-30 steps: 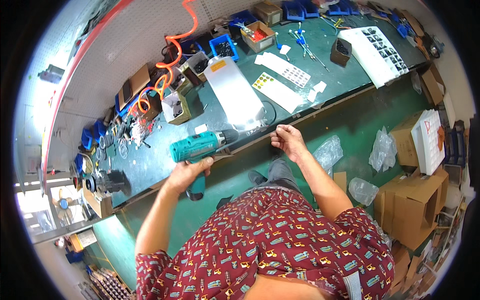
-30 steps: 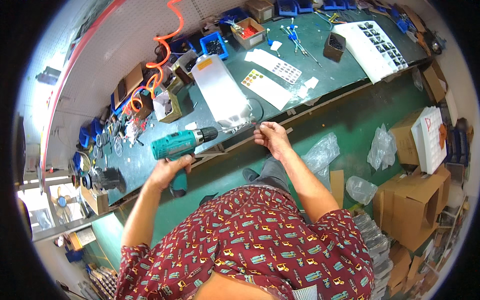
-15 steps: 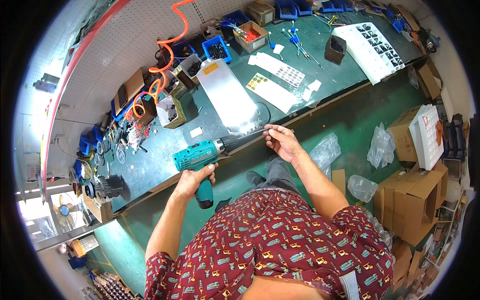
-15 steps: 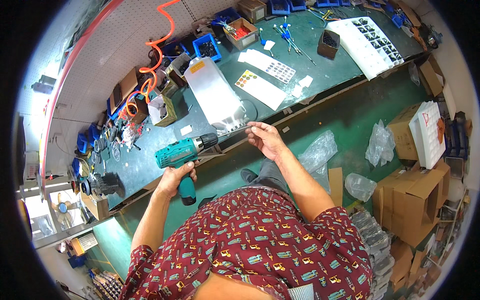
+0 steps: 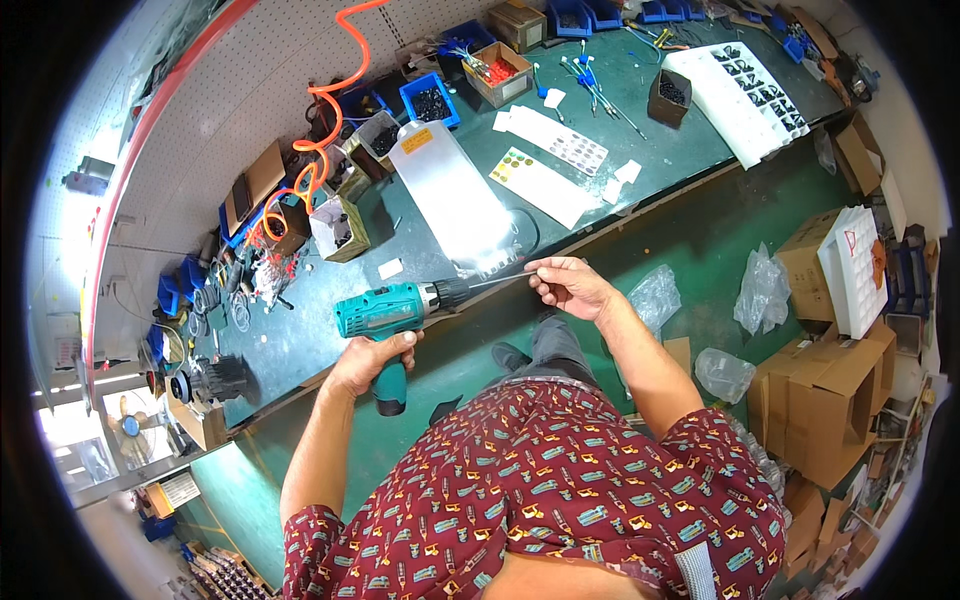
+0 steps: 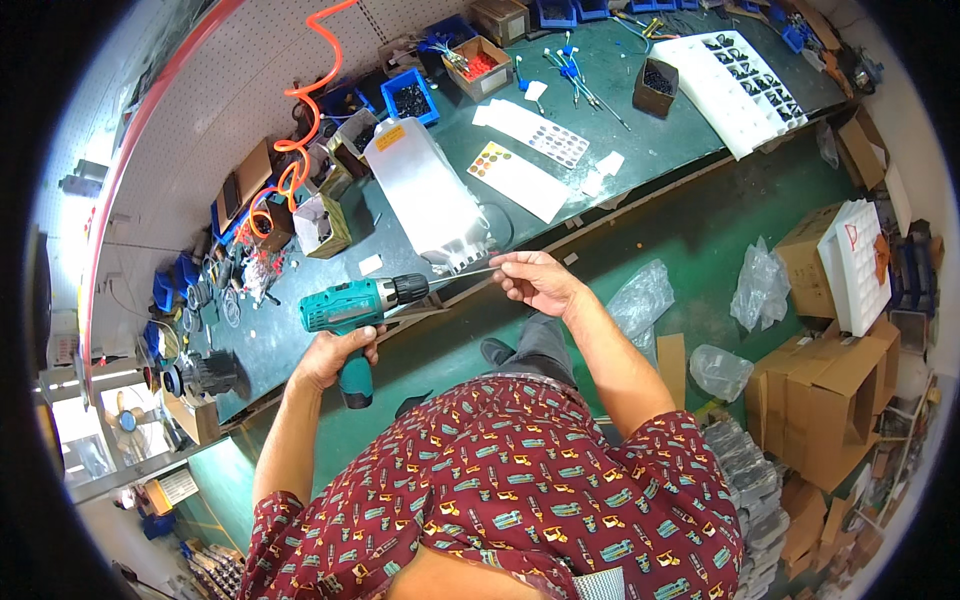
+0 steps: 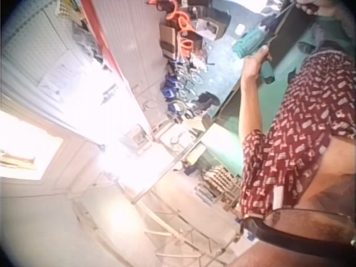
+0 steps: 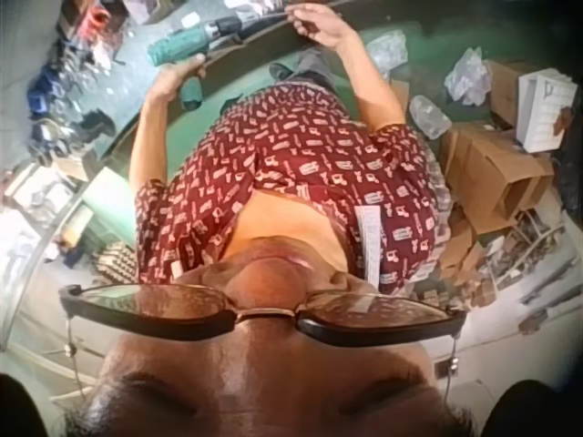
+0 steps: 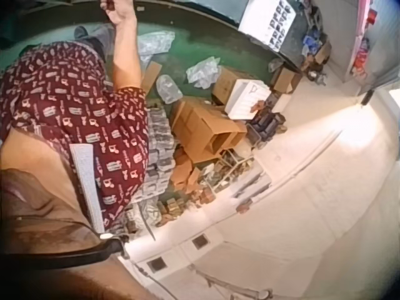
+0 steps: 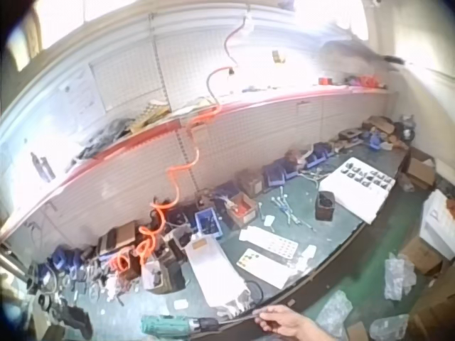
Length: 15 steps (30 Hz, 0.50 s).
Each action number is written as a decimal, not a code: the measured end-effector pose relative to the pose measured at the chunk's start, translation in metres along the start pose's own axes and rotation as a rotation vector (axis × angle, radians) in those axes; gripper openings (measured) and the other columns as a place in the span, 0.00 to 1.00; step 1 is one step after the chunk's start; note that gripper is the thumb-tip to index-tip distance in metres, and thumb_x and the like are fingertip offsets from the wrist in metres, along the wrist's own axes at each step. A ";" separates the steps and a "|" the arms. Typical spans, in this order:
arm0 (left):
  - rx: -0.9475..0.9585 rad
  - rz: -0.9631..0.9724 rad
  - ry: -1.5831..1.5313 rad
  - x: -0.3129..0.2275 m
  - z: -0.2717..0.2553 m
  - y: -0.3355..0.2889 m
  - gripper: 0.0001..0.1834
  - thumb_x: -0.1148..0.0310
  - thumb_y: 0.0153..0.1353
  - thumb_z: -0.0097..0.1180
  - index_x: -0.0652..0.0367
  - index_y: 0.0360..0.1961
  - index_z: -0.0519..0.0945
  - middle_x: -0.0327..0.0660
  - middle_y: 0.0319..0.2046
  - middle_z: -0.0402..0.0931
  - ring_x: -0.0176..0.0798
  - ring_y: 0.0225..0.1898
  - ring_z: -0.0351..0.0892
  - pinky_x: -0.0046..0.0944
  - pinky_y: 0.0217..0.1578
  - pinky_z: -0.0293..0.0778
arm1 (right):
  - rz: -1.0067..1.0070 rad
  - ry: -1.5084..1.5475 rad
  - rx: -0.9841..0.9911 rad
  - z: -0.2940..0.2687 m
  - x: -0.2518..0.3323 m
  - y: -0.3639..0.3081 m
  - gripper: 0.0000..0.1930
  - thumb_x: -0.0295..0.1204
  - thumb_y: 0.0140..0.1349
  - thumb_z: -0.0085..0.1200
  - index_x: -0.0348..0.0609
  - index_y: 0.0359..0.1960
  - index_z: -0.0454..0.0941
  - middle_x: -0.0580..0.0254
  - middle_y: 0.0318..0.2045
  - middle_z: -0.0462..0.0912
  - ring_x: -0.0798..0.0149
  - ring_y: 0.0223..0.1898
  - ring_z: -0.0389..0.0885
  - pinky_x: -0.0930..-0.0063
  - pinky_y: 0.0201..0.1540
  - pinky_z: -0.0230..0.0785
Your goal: The person assembles an electronic device by applying adhesive labels to a translucent plastic housing, attaching a metal heatsink, and securing components with a cordless drill. They handle wires, a black plastic base, and fasteners, then place the assembled unit into a cardboard box.
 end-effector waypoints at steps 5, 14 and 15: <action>-0.036 0.030 0.304 -0.044 -0.005 0.011 0.20 0.56 0.59 0.73 0.55 0.47 0.83 0.34 0.29 0.81 0.30 0.30 0.78 0.34 0.32 0.74 | -0.137 -0.309 -0.213 0.002 0.010 0.020 0.11 0.27 0.69 0.59 0.37 0.50 0.82 0.65 0.38 0.84 0.74 0.36 0.82 0.78 0.38 0.80; 0.182 0.659 0.973 -0.180 0.065 0.066 0.24 0.70 0.56 0.71 0.58 0.55 0.81 0.44 0.43 0.86 0.42 0.45 0.83 0.42 0.52 0.77 | -0.325 -0.252 -0.457 -0.022 0.022 0.074 0.14 0.19 0.63 0.55 0.37 0.51 0.82 0.58 0.41 0.84 0.68 0.38 0.84 0.74 0.39 0.80; 0.183 0.595 1.077 -0.183 0.068 0.074 0.25 0.68 0.55 0.71 0.57 0.55 0.81 0.45 0.44 0.86 0.44 0.45 0.84 0.43 0.52 0.77 | -0.335 -0.307 -0.483 -0.018 0.021 0.076 0.15 0.19 0.64 0.55 0.37 0.52 0.82 0.58 0.43 0.84 0.68 0.39 0.83 0.74 0.39 0.80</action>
Point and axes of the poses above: each hand's wrist, its own y-axis towards the middle knuckle, its own z-axis out of the palm, x = y × z, the point moved 6 cm from there along y, towards the middle knuckle
